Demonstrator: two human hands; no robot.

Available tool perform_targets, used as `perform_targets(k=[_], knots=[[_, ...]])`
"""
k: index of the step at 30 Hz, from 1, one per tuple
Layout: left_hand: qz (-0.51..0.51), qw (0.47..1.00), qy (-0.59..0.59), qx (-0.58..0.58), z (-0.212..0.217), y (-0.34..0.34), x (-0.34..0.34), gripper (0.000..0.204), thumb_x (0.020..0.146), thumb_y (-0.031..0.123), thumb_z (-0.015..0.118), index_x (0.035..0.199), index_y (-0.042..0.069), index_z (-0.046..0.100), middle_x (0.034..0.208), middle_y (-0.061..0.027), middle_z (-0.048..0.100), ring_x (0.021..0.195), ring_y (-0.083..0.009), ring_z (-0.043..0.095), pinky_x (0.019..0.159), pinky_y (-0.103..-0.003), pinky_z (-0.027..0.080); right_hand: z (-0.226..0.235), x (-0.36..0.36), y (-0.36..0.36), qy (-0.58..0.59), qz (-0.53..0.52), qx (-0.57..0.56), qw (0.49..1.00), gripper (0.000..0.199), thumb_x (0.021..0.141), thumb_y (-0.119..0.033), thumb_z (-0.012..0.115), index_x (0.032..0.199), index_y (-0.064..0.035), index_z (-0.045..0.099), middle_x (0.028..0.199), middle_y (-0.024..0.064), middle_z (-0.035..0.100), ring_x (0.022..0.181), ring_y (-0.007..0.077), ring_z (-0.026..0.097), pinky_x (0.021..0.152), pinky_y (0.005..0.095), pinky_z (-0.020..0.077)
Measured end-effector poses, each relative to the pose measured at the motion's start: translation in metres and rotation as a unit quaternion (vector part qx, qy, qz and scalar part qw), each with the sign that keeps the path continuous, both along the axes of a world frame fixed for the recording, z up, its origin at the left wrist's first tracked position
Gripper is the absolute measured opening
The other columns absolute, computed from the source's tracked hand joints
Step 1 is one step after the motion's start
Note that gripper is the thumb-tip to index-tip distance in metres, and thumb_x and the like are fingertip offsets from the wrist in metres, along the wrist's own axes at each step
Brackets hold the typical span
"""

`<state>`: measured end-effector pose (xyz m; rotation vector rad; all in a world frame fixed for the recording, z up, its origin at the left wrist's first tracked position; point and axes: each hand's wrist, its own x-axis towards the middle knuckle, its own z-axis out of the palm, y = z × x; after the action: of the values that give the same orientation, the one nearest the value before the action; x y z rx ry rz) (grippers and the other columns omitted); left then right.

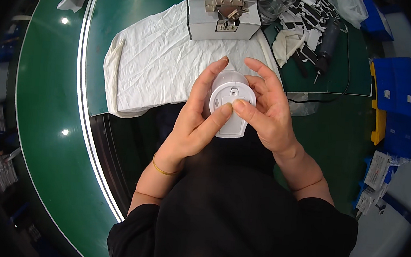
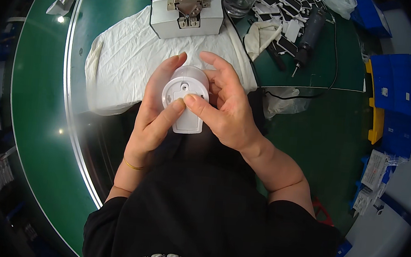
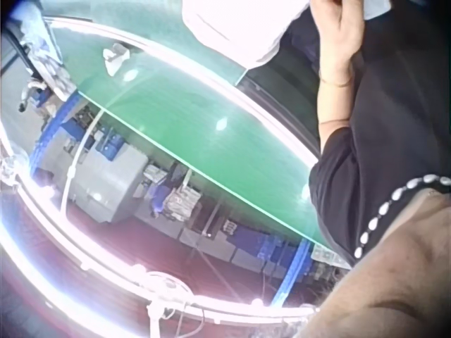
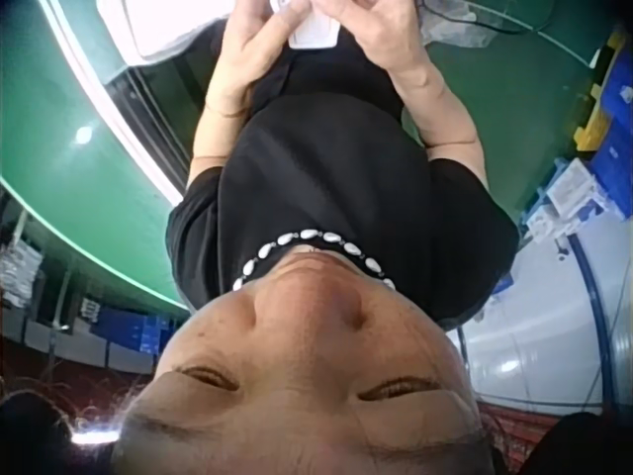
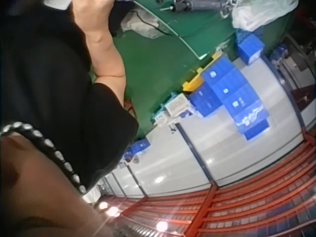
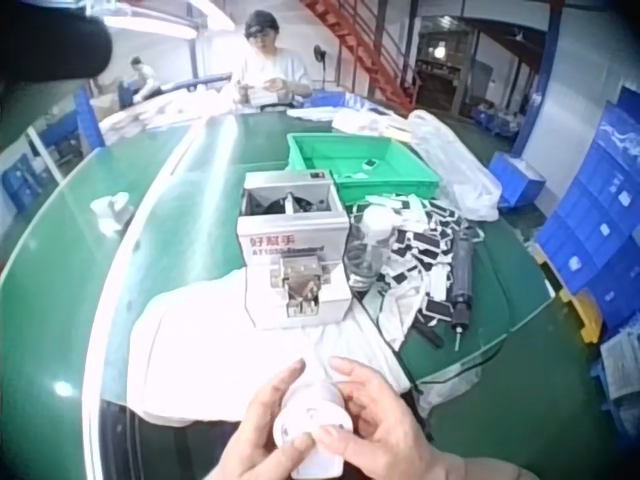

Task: Assemble plastic electronic housings by inserting components and securing them with an electric screwdriver.

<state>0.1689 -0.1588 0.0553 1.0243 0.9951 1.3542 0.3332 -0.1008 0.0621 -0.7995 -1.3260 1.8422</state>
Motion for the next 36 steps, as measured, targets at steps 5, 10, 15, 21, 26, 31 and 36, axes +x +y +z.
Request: perform_targets(k=[5, 10, 15, 21, 26, 31, 36], knots=[[-0.03, 0.978, 0.145, 0.146, -0.011, 0.002, 0.0, 0.099, 0.08, 0.014, 0.08, 0.155, 0.0, 0.017, 0.161, -0.0215, 0.018, 0.146, -0.0336, 0.028, 0.116, -0.042, 0.028, -0.002, 0.007, 0.009, 0.004, -0.016, -0.05, 0.999, 0.072, 0.09, -0.008, 0.068, 0.149, -0.0003, 0.029, 0.122, 0.0153, 0.061, 0.109, 0.0184, 0.06, 0.097, 0.0319, 0.0462], [0.04, 0.95, 0.255, 0.173, -0.028, 0.011, 0.003, 0.095, 0.062, 0.012, 0.092, 0.14, 0.014, 0.039, 0.146, -0.0211, 0.046, 0.139, -0.0407, 0.037, 0.113, -0.047, 0.034, -0.002, 0.031, 0.045, -0.078, -0.054, 0.061, 0.994, 0.057, 0.09, -0.004, 0.07, 0.14, 0.0008, 0.045, 0.11, 0.0098, 0.067, 0.103, 0.0148, 0.064, 0.091, 0.0289, 0.0508], [0.104, 0.898, 0.388, 0.179, -0.023, 0.017, -0.006, 0.091, 0.057, 0.014, 0.093, 0.135, 0.013, 0.046, 0.141, -0.0153, 0.054, 0.131, -0.0358, 0.047, 0.106, -0.042, 0.042, -0.011, 0.13, 0.178, -0.5, -0.397, 0.318, 0.701, 0.064, 0.081, -0.039, 0.081, 0.128, 0.0008, 0.062, 0.114, 0.0165, 0.065, 0.1, 0.0207, 0.064, 0.088, 0.0317, 0.0516], [0.055, 0.915, 0.377, 0.134, -0.05, 0.02, -0.004, 0.064, 0.059, 0.016, 0.091, 0.119, 0.017, 0.067, 0.141, -0.0177, 0.052, 0.129, -0.0399, 0.05, 0.102, -0.044, 0.046, -0.053, 0.165, 0.237, -0.614, -0.345, 0.159, 0.692, 0.097, 0.067, -0.044, 0.086, 0.137, 0.0096, 0.048, 0.125, 0.0237, 0.061, 0.108, 0.0299, 0.065, 0.091, 0.0348, 0.0511], [0.095, 0.867, 0.443, 0.209, -0.063, 0.021, -0.001, 0.063, 0.06, 0.019, 0.09, 0.119, 0.02, 0.07, 0.14, -0.0204, 0.052, 0.127, -0.0401, 0.053, 0.099, -0.044, 0.048, -0.046, 0.184, 0.233, -0.261, -0.302, -0.021, 0.917, 0.064, 0.078, -0.027, 0.08, 0.127, 0.0061, 0.055, 0.106, 0.0127, 0.065, 0.084, 0.0187, 0.066, 0.067, 0.0278, 0.0522], [0.088, 0.875, 0.423, 0.216, -0.055, 0.022, -0.005, 0.07, 0.053, 0.016, 0.093, 0.119, 0.013, 0.07, 0.135, -0.026, 0.055, 0.125, -0.0434, 0.054, 0.102, -0.045, 0.047, 0.0, 0.156, 0.206, 0.257, -0.013, -0.052, 0.965, 0.044, 0.089, -0.01, 0.062, 0.128, 0.0044, 0.046, 0.114, 0.0165, 0.055, 0.102, 0.0236, 0.059, 0.091, 0.0385, 0.0505], [0.103, 0.862, 0.448, 0.214, -0.052, 0.022, -0.007, 0.063, 0.054, 0.022, 0.092, 0.115, 0.021, 0.073, 0.135, -0.0171, 0.056, 0.121, -0.0384, 0.057, 0.096, -0.044, 0.05, 0.071, 0.061, 0.171, 0.27, -0.07, 0.177, 0.944, 0.037, 0.093, -0.002, 0.055, 0.129, -0.0056, 0.047, 0.11, 0.0147, 0.06, 0.105, 0.0259, 0.061, 0.104, 0.0515, 0.044]])
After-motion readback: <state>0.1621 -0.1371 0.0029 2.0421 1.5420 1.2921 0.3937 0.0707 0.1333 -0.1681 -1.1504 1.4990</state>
